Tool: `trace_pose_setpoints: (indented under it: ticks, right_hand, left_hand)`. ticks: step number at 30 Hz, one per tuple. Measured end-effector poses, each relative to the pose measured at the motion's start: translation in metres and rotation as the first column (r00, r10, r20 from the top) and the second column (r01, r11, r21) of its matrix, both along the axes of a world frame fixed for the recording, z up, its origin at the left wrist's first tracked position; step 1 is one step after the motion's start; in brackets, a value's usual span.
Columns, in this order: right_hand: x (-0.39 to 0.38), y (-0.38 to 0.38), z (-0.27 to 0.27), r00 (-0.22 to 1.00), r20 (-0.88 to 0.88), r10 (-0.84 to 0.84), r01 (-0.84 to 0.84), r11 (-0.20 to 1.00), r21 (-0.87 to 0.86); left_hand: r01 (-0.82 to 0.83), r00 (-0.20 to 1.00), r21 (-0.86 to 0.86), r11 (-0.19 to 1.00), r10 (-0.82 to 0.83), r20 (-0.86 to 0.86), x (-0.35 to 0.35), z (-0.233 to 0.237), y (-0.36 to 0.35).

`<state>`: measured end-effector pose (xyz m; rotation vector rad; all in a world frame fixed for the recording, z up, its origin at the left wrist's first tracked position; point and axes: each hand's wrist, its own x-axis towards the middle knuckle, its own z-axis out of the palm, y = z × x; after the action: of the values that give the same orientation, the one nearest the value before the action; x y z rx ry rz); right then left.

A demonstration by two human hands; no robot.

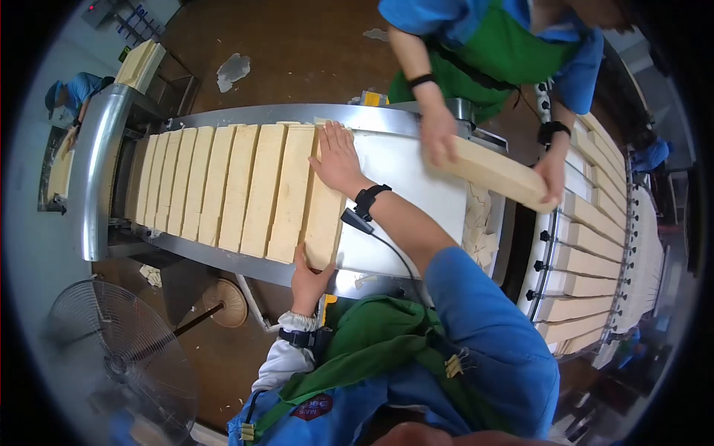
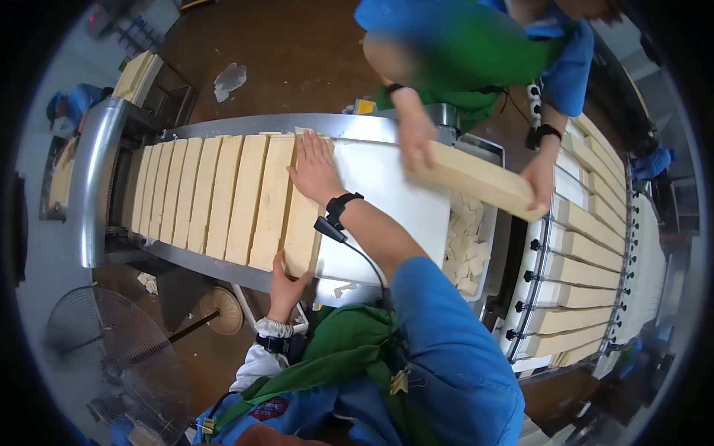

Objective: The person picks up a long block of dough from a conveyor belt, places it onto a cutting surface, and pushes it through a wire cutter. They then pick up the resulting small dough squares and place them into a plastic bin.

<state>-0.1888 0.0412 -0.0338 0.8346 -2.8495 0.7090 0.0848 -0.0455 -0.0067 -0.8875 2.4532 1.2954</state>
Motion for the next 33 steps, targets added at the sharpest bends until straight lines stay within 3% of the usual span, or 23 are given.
trace_pose_setpoints:
  ticks: [3,6,7,9,12,15,18,20,21,23,24,26,29,31,32,33]
  right_hand:
    - [0.001,-0.013,-0.012,0.987,0.138,-0.082,0.066,0.991,0.114]
    - [0.007,-0.012,-0.015,0.986,0.142,-0.085,0.058,0.981,0.187]
    - [0.007,-0.013,-0.019,0.996,0.013,-0.083,0.08,0.987,0.136]
    - [-0.003,-0.015,-0.018,0.996,0.043,-0.078,0.073,0.991,0.114]
    - [-0.031,-0.021,0.001,0.986,0.086,-0.145,0.129,0.977,0.169]
    - [-0.041,-0.026,0.011,0.953,0.165,-0.256,0.205,0.94,0.272]
    - [-0.037,0.0,0.023,0.932,0.199,-0.302,0.231,0.92,0.317]
    - [-0.032,0.04,0.031,0.919,0.187,-0.346,0.27,0.9,0.342]
    - [-0.027,0.066,0.02,0.913,0.082,-0.399,0.335,0.851,0.404]
    - [-0.01,0.122,0.043,0.837,0.148,-0.526,0.419,0.791,0.445]
    - [0.004,0.152,0.044,0.831,0.084,-0.549,0.465,0.77,0.437]
    - [0.034,0.205,0.036,0.778,0.106,-0.62,0.523,0.731,0.438]
    - [0.082,0.254,0.064,0.743,0.481,-0.465,0.448,0.88,0.159]
    - [0.107,0.271,0.06,0.817,0.464,-0.343,0.34,0.936,0.094]
    - [0.115,0.271,0.069,0.877,0.378,-0.297,0.235,0.951,0.201]
    - [0.124,0.28,0.061,0.947,0.236,-0.217,0.178,0.968,0.175]
  left_hand:
    - [0.027,0.999,0.084,0.996,-0.025,-0.026,0.002,-0.007,-0.011]
    - [0.034,0.999,0.131,0.991,-0.037,0.025,0.002,-0.011,-0.013]
    - [0.033,0.999,0.136,0.99,-0.032,-0.01,0.004,-0.016,-0.013]
    - [0.039,0.996,0.144,0.989,-0.027,-0.086,0.005,-0.027,-0.013]
    - [-0.226,0.974,0.543,0.809,0.193,0.118,-0.007,-0.03,-0.009]
    - [-0.201,0.979,0.546,0.813,0.187,0.082,-0.009,-0.036,-0.008]
    - [-0.09,0.996,0.388,0.917,0.085,0.032,-0.01,-0.036,-0.003]
    - [0.082,0.997,0.245,0.966,-0.08,-0.02,-0.018,-0.026,0.0]
    - [0.168,0.986,0.17,0.971,-0.163,-0.04,-0.023,-0.018,0.003]
    - [0.269,0.963,0.181,0.946,-0.269,-0.025,-0.041,0.01,0.011]
    - [0.32,0.947,0.185,0.929,-0.322,-0.02,-0.046,0.019,0.015]
    - [0.416,0.909,0.089,0.905,-0.415,-0.031,-0.054,0.018,0.021]
    - [0.5,0.854,-0.182,0.847,-0.517,-0.061,-0.055,0.007,0.029]
    - [0.503,0.857,-0.128,0.855,-0.512,-0.059,-0.06,-0.002,0.029]
    - [0.518,0.841,-0.181,0.836,-0.536,-0.07,-0.061,-0.013,0.029]
    - [0.541,0.826,-0.224,0.81,-0.562,-0.036,-0.064,-0.009,0.035]
